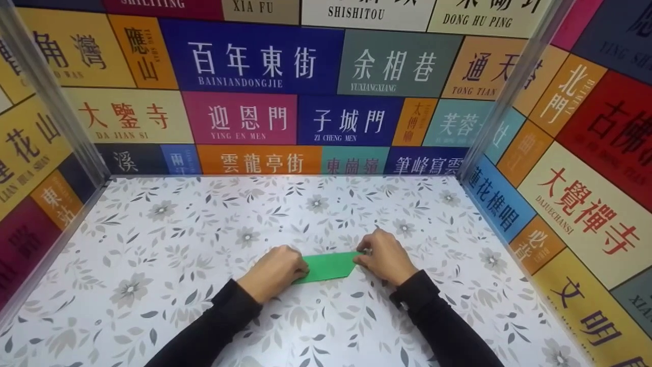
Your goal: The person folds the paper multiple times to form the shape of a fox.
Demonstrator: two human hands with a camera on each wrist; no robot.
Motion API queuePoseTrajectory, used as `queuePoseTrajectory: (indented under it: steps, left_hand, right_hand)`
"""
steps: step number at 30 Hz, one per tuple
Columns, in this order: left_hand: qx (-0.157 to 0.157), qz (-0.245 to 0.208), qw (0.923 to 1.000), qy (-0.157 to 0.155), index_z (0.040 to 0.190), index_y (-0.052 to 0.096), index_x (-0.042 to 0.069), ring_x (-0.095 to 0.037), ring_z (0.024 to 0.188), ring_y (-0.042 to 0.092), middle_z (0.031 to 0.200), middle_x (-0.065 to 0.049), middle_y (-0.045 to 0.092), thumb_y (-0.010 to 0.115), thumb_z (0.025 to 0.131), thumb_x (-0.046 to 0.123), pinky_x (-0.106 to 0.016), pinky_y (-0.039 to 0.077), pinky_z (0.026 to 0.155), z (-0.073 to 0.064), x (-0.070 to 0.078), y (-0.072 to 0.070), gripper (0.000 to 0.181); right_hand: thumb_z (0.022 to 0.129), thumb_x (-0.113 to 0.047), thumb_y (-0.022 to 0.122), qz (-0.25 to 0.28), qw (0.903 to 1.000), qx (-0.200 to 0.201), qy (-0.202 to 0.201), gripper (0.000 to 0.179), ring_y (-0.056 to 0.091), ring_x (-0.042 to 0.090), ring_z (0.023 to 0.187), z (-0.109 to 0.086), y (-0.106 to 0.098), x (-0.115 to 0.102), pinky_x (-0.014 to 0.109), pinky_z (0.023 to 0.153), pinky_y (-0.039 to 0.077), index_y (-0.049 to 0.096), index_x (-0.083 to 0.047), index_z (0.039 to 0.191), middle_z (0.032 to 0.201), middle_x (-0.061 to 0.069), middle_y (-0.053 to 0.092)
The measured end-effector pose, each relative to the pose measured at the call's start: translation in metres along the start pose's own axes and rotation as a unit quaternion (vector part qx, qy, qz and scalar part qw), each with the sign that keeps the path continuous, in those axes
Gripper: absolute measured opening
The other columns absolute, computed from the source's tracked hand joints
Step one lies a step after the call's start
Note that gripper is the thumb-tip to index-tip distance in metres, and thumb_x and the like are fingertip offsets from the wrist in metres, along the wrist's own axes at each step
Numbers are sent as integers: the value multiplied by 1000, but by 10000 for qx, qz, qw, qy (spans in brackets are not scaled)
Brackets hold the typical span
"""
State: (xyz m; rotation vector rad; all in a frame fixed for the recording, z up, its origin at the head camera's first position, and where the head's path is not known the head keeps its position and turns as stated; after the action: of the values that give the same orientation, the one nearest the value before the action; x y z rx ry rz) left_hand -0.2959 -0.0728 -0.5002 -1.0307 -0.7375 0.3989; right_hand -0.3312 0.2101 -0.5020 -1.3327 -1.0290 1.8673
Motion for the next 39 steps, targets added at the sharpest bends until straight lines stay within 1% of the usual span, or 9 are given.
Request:
queuePoseTrajectory:
  steps: [6, 12, 17, 22, 25, 29, 33, 36, 39]
  left_hand:
    - [57, 63, 10000, -44, 90, 90, 10, -24, 82, 81, 86, -7, 84, 89, 99, 5, -36, 70, 78, 1, 1, 0, 10]
    - [102, 13, 9999, -54, 91, 89, 9, -25, 82, 81, 86, -8, 84, 89, 97, 2, -36, 70, 79, -2, 2, 0, 9]
    - [10, -50, 9999, -135, 92, 90, 9, -24, 83, 81, 88, -8, 85, 89, 98, 4, -36, 71, 79, -2, 2, 0, 8]
    - [-31, -36, 9999, -122, 94, 90, 9, -24, 84, 81, 89, -8, 85, 88, 99, 5, -36, 71, 81, 0, 1, 0, 6]
    - [12, 40, 10000, -19, 93, 90, 9, -24, 84, 82, 88, -8, 85, 88, 98, 3, -37, 71, 81, 0, 1, 0, 8]
    - [76, 115, 9999, 83, 92, 90, 8, -25, 84, 82, 88, -8, 85, 88, 98, 1, -37, 71, 81, 0, 3, -1, 10]
    - [60, 54, 10000, 27, 93, 90, 8, -25, 83, 81, 87, -9, 85, 88, 98, 1, -37, 71, 80, -1, 4, -2, 9]
    - [23, -2, 10000, -31, 93, 90, 8, -24, 82, 81, 88, -9, 85, 87, 99, 1, -36, 71, 80, -1, 4, -2, 9]
    - [-2, -36, 10000, -53, 93, 89, 8, -24, 82, 80, 87, -9, 85, 87, 99, 2, -35, 71, 80, 0, 4, -2, 9]
  right_hand:
    - [91, -11, 100, 79, 9999, 49, -44, 19, 71, 22, 91, 2, -1, 0, 47, 85, 63, 84, -9, 100, 99, 10, 78]
    - [93, -4, 95, 419, 9988, 63, -247, 17, 70, 14, 85, 3, -3, -3, 37, 82, 61, 79, -12, 94, 92, 3, 80]
    - [97, -9, 92, 811, 9966, -80, -85, 11, 68, 9, 79, 2, -6, -6, 28, 76, 58, 83, -11, 102, 91, 1, 81]
    - [97, -13, 94, 1174, 9929, -150, 81, 15, 68, 9, 74, -1, -10, -11, 23, 70, 56, 88, -8, 110, 86, 0, 81]
    - [98, -14, 93, 1251, 9920, -152, 8, 12, 69, 8, 75, -4, -10, -15, 23, 71, 58, 88, -10, 108, 87, 0, 82]
    - [99, -12, 92, 1189, 9928, 23, -163, 6, 71, 9, 80, -8, -10, -21, 26, 76, 61, 88, -12, 103, 90, 0, 84]
    - [98, -9, 91, 1143, 9932, 104, -210, 6, 75, 9, 83, -11, -10, -27, 29, 81, 65, 88, -14, 100, 91, -2, 85]
    - [98, -8, 90, 1219, 9923, 35, -225, 7, 77, 10, 87, -13, -10, -31, 31, 83, 67, 87, -14, 100, 93, -3, 87]
    - [99, -7, 89, 1320, 9905, -43, -373, 5, 80, 11, 90, -16, -8, -36, 32, 85, 70, 87, -11, 102, 97, -2, 88]
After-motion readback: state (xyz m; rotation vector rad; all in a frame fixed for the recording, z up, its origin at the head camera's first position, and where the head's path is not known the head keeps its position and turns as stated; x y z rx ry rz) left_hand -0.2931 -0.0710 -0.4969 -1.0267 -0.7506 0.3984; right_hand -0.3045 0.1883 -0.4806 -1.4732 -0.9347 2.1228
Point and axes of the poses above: each hand's wrist, its own z-axis towards the middle knuckle, its own y-axis out of the palm, x = y × z, the point moved 3 cm from there along z, towards the middle knuckle
